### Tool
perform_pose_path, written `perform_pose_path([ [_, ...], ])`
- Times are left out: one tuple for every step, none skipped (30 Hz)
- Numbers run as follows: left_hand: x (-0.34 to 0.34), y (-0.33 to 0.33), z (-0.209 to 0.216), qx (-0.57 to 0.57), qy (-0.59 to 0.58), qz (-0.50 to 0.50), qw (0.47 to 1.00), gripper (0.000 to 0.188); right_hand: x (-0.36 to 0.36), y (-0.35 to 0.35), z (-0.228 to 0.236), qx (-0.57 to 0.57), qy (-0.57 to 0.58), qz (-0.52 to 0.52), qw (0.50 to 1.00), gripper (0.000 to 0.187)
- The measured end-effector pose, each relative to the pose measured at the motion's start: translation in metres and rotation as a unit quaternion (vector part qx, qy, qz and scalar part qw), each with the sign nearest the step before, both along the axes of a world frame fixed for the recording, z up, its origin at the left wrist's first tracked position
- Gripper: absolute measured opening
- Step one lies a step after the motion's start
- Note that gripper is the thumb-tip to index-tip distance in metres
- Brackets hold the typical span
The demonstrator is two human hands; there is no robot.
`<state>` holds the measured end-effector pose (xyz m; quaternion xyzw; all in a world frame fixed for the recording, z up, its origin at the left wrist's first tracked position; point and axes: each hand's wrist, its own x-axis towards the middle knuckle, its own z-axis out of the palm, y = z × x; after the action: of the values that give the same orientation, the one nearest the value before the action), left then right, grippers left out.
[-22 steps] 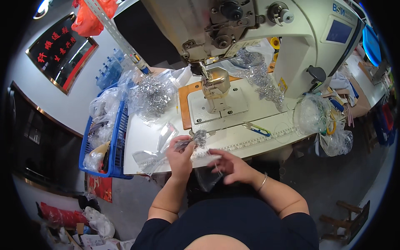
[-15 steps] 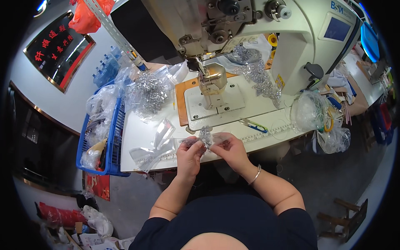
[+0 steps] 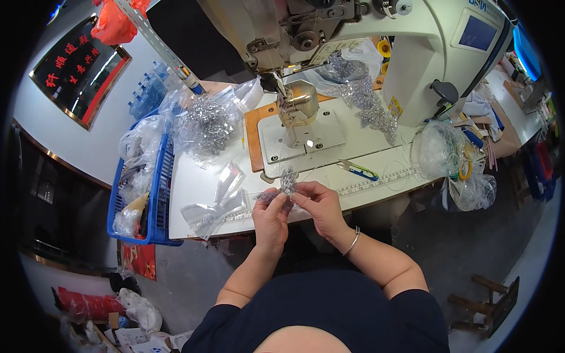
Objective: The person assembles silver sequined bows by hand, folding and pinching the fabric. They use a sewing machine to stitch the center of the bow and then trim the excess thread with scissors. The process is repeated for multiple bows, with the person handling the materials and tools directly.
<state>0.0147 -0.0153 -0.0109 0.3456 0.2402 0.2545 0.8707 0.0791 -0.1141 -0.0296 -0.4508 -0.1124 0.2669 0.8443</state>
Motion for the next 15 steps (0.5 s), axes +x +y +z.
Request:
perform_pose_path([
  [-0.001, 0.001, -0.001, 0.002, 0.003, -0.007, 1.000, 0.026, 0.000, 0.000, 0.002, 0.001, -0.001, 0.003, 1.000, 0.020],
  [-0.002, 0.002, -0.002, 0.004, 0.007, -0.014, 1.000, 0.026, 0.000, -0.001, 0.005, 0.002, -0.003, 0.007, 1.000, 0.019],
  [-0.002, 0.002, -0.001, -0.005, 0.008, -0.013, 1.000, 0.025, 0.001, 0.000, 0.006, 0.002, -0.004, 0.012, 1.000, 0.017],
  [-0.002, 0.002, 0.001, -0.014, 0.009, -0.013, 1.000, 0.025, 0.003, -0.001, 0.006, 0.008, 0.020, 0.022, 1.000, 0.019],
  [-0.002, 0.002, 0.002, -0.023, 0.010, -0.012, 1.000, 0.024, 0.005, -0.003, 0.004, 0.013, 0.044, 0.032, 0.998, 0.022],
  [-0.003, 0.001, -0.001, 0.043, 0.014, -0.003, 0.999, 0.022, 0.007, -0.005, 0.002, 0.018, 0.069, 0.043, 0.997, 0.024],
  [-0.002, 0.001, -0.004, 0.112, 0.014, 0.007, 0.994, 0.020, 0.008, -0.006, 0.000, 0.009, 0.080, 0.047, 0.996, 0.027],
  [-0.002, 0.001, -0.004, 0.179, 0.015, 0.016, 0.984, 0.019, 0.009, -0.007, -0.004, 0.001, 0.092, 0.051, 0.994, 0.029],
  [-0.002, 0.005, -0.003, 0.370, -0.028, 0.080, 0.925, 0.017, 0.008, -0.011, -0.007, -0.008, 0.104, 0.055, 0.993, 0.032],
  [-0.002, 0.012, 0.002, 0.543, -0.072, 0.138, 0.825, 0.015, 0.007, -0.019, -0.009, -0.025, 0.098, 0.106, 0.989, 0.041],
  [-0.004, 0.020, 0.008, 0.691, -0.112, 0.193, 0.688, 0.014, 0.001, -0.022, 0.000, 0.021, 0.070, 0.137, 0.988, 0.042],
  [-0.005, 0.026, 0.015, 0.754, -0.154, 0.200, 0.607, 0.015, -0.007, -0.026, 0.013, 0.067, 0.041, 0.166, 0.983, 0.043],
  [-0.006, 0.031, 0.016, 0.783, -0.181, 0.177, 0.568, 0.017, -0.012, -0.030, 0.020, 0.113, 0.014, 0.194, 0.974, 0.045],
  [-0.006, 0.036, 0.015, 0.809, -0.207, 0.153, 0.528, 0.021, -0.014, -0.031, 0.018, 0.158, -0.009, 0.197, 0.967, 0.050],
  [-0.005, 0.038, 0.014, 0.833, -0.233, 0.128, 0.486, 0.024, -0.014, -0.032, 0.023, 0.148, -0.019, 0.198, 0.969, 0.048],
])
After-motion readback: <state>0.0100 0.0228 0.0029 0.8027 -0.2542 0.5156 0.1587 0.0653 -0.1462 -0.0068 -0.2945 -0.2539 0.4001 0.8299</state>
